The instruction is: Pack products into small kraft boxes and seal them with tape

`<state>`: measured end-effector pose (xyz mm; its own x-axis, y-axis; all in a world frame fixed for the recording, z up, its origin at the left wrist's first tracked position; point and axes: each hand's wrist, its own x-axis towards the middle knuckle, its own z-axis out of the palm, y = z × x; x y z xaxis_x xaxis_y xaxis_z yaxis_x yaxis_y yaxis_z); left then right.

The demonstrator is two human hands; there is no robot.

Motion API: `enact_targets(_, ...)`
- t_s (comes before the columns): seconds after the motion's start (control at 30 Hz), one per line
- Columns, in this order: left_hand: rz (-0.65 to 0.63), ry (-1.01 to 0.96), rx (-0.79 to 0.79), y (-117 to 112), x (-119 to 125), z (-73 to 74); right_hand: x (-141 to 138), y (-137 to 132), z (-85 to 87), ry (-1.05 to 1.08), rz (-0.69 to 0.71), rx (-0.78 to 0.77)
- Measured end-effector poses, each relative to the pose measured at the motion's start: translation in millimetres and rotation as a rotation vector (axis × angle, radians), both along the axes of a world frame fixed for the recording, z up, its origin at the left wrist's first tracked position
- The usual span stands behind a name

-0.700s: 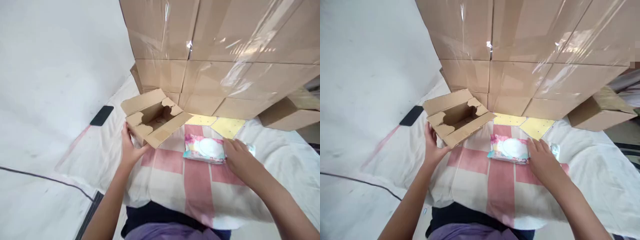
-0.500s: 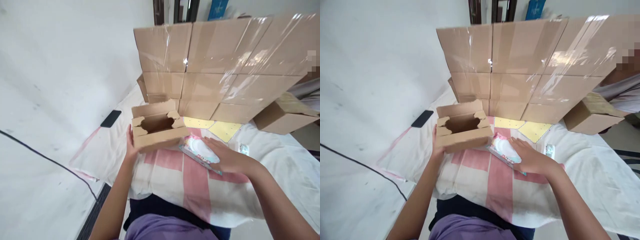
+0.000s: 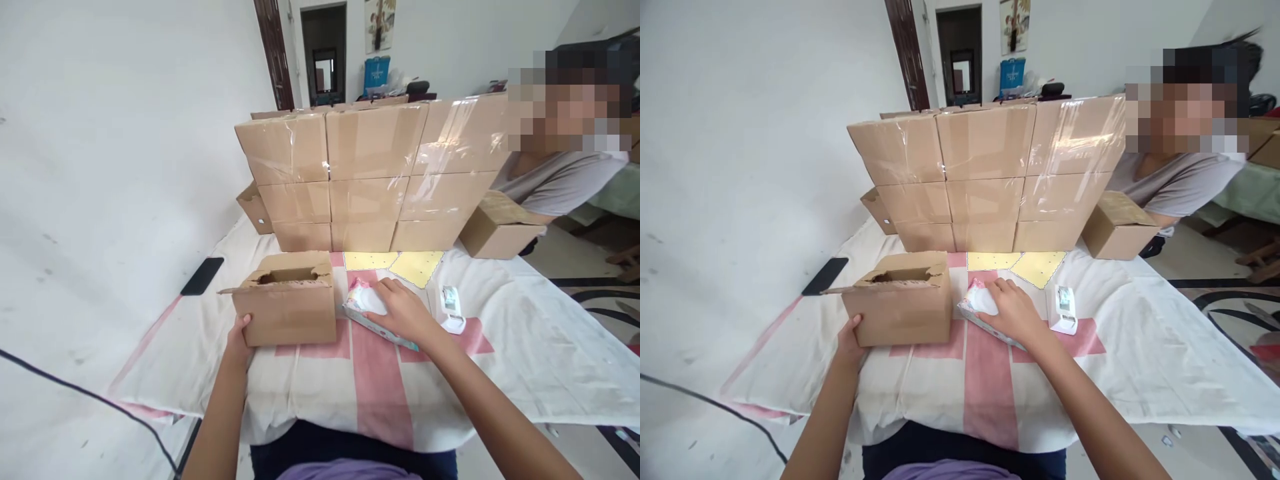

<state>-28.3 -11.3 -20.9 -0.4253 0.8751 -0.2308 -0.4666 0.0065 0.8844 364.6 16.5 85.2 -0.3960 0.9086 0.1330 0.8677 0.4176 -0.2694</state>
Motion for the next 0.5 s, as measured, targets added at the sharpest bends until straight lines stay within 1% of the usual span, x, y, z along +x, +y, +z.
enact_targets(0.1, -0.011, 0.020, -0.002, 0, 8, -2.6, 7, -8, 1.5, -0.037, 0.024, 0.030)
enact_targets(0.2, -0.049, 0.040, 0.032, 1, 13, -2.1, 7, -7, 7.3, -0.079, 0.021, -0.056)
enact_targets(0.27, -0.076, 0.054, 0.059, 1, 14, -1.9, 2, -2, 12.0, -0.132, 0.015, -0.125)
enact_targets(0.33, -0.099, 0.069, 0.088, 1, 13, -3.2, -6, 5, 15.4, -0.193, 0.025, -0.160)
enact_targets(0.4, -0.118, 0.084, 0.121, 1, 12, -5.7, -15, 10, 15.9, -0.232, 0.031, -0.155)
enact_targets(0.5, -0.146, 0.103, 0.169, -1, 12, -8.9, -23, 12, 11.8, -0.238, 0.020, -0.107)
